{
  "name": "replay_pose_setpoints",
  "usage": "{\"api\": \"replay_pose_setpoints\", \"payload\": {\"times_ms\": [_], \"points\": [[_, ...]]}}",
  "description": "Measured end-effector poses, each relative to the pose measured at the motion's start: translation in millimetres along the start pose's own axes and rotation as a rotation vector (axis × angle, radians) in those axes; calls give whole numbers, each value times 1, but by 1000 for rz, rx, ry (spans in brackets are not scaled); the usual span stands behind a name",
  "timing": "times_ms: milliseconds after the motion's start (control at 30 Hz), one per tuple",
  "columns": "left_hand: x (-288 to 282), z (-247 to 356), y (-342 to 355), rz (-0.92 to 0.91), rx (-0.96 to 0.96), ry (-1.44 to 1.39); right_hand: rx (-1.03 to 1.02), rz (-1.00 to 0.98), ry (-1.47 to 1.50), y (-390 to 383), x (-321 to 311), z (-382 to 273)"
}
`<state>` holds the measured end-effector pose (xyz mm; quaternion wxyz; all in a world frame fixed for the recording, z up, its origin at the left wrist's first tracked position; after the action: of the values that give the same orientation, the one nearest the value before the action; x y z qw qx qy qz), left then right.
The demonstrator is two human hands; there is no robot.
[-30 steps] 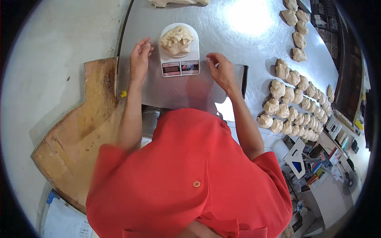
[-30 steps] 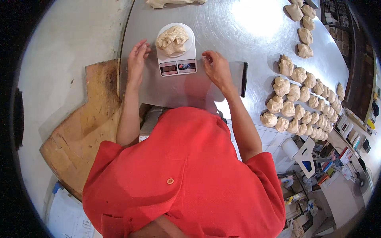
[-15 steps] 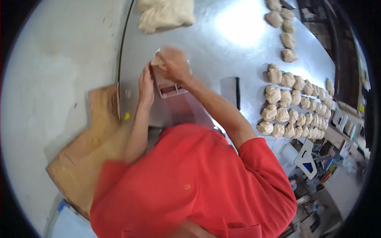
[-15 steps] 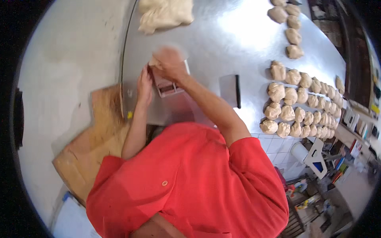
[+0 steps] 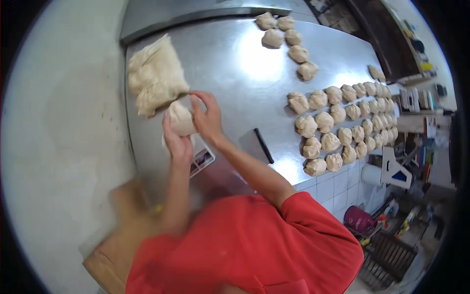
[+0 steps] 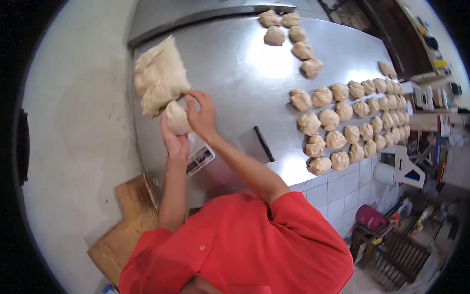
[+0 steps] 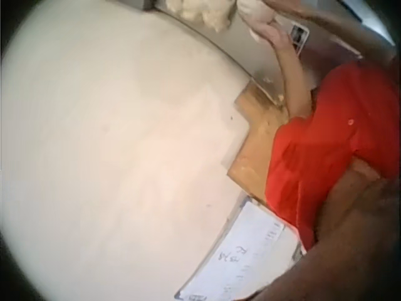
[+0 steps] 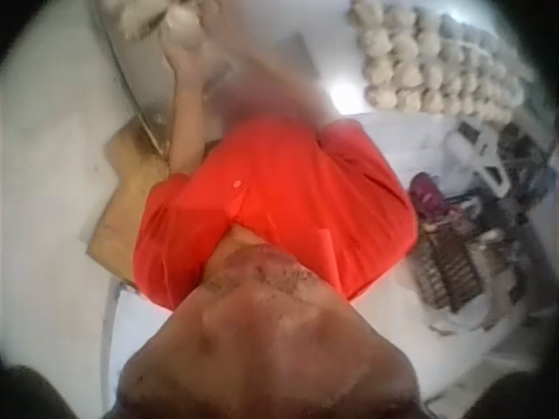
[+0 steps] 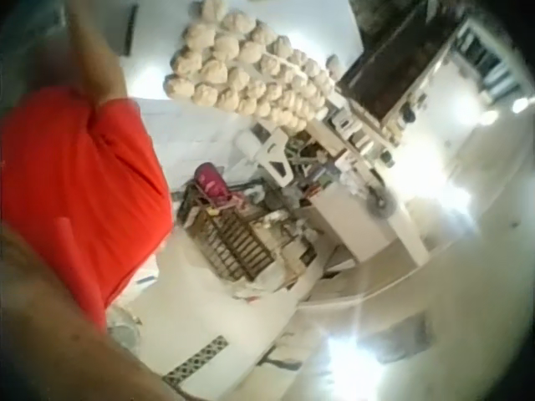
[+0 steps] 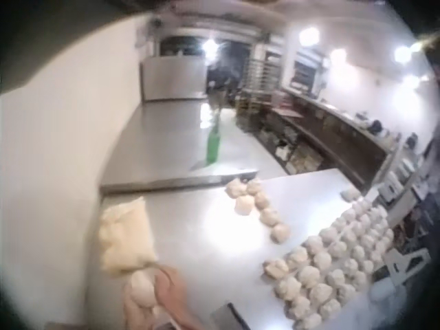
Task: Weighing, cutting, and shaping small balls of dough on a metal workbench.
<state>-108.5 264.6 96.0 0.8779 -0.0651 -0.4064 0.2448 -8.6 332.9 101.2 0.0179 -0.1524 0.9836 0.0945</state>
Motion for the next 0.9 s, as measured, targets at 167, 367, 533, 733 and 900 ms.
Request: {"api": "replay_pose_setpoints", "payload": {"times_ms": [167, 367, 533, 733, 900], "points": [[26, -9, -16, -209, 282, 498, 211, -27, 458, -42, -23, -52], [143, 10, -49, -181, 282, 383, -98, 41, 414, -28, -64, -69], [118, -8, -29, -603, 324, 1140, 6, 377, 448, -20, -91, -66], [108, -74, 11, -730, 480, 1536, 500, 173, 1133, -34, -104, 11], [135, -76, 17, -518, 347, 1351, 96, 466, -198, 46, -192, 4]]}}
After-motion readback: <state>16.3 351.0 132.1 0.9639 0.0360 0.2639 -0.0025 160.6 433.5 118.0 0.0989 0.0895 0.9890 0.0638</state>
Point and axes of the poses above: each hand's wrist, its own y-axis towards the middle knuckle, its own x-axis out of the palm, z = x × y, the point moved 4 cm from there along y, towards the middle knuckle, and after that the axes turned 9 degrees about -z, right-handed, at the moved point
